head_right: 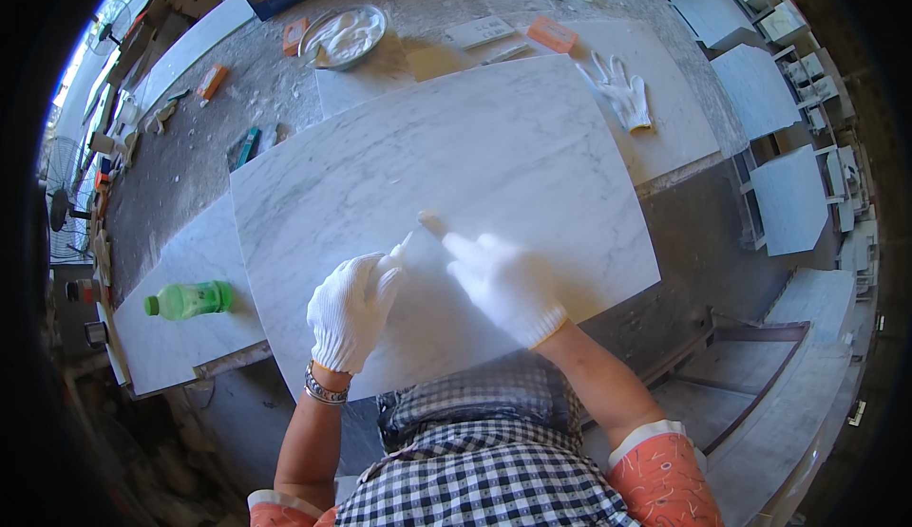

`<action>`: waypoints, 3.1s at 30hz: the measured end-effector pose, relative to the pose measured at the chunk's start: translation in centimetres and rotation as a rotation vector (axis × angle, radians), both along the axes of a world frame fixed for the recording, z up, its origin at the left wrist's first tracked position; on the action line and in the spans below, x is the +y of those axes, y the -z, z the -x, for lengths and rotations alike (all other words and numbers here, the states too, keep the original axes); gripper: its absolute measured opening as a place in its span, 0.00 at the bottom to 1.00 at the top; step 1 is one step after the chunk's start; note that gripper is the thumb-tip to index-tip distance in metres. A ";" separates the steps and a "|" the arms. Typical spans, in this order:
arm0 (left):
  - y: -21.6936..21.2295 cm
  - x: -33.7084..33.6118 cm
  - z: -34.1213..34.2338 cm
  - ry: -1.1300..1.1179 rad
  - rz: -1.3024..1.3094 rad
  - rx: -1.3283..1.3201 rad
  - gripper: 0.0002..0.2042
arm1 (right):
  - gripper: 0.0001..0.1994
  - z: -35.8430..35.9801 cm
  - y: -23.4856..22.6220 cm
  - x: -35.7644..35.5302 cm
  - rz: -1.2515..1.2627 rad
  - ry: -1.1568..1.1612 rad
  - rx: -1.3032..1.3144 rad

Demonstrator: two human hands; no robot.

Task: The person scrapes a white stone slab with a metal scraper, then wipes the surface with a cloth. The person lifts the slab and places it on a stack of similar slabs, then retrieves another slab and returns to the workbench.

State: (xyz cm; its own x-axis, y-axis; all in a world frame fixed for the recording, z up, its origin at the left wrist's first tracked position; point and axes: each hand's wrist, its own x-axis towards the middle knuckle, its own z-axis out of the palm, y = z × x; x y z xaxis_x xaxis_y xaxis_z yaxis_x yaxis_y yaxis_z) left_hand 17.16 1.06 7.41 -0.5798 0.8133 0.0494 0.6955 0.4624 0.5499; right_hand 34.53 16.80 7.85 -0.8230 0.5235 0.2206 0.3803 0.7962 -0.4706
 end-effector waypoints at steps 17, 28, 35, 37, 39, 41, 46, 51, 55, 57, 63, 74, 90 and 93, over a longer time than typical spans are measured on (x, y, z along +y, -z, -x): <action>-0.2 2.1 0.8 0.001 0.120 0.025 0.15 | 0.17 -1.9 0.9 1.2 0.015 0.088 0.161; -0.9 3.2 1.0 0.006 0.214 0.012 0.16 | 0.19 -2.2 1.9 1.1 0.027 0.137 0.207; -0.7 3.3 1.2 0.025 0.195 0.012 0.18 | 0.18 -2.0 2.2 1.3 -0.057 0.127 0.249; -0.6 3.3 1.3 0.028 0.194 0.011 0.18 | 0.19 -2.0 2.2 1.2 -0.031 0.136 0.229; -0.6 3.3 1.3 0.031 0.200 0.006 0.18 | 0.19 -2.1 2.1 1.0 0.013 0.149 0.210; -0.6 3.3 1.3 0.043 0.187 0.007 0.17 | 0.19 -2.1 2.0 1.0 0.015 0.155 0.192; 0.0 2.9 1.4 0.047 0.117 0.010 0.15 | 0.19 -2.1 1.8 1.0 -0.010 0.143 0.189; 1.9 1.0 1.8 -0.138 -0.232 -0.211 0.13 | 0.18 -2.1 1.8 1.0 0.001 0.154 0.202; 3.2 -0.9 2.2 -0.335 -0.589 -0.475 0.15 | 0.17 -2.2 1.5 1.1 -0.124 0.059 0.222; 3.6 -2.0 2.8 -0.440 -0.624 -0.463 0.15 | 0.17 -2.4 1.2 1.1 -0.199 0.036 0.182; 4.6 -6.5 5.4 -0.482 -0.601 -0.406 0.16 | 0.17 -3.0 1.3 1.3 -0.070 0.098 0.187; 5.5 -17.5 6.0 -0.840 -0.601 -0.117 0.17 | 0.21 -5.0 3.2 2.2 0.899 0.537 0.509; 7.1 -21.6 2.6 -0.992 -1.072 -0.542 0.19 | 0.20 0.8 0.4 -10.7 0.389 -0.632 0.146; 7.2 -22.0 1.9 -0.996 -1.077 -0.556 0.17 | 0.19 1.7 -0.1 -12.7 0.223 -0.838 0.046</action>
State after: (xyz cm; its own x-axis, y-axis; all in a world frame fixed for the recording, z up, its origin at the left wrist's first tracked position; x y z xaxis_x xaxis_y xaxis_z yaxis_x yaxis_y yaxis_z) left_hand 15.24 -20.97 0.23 -0.9838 -0.1683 -0.0618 -0.0329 -0.1690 0.9851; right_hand 32.82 4.12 7.92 -0.9494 -0.2160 0.2279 -0.3135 0.6926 -0.6496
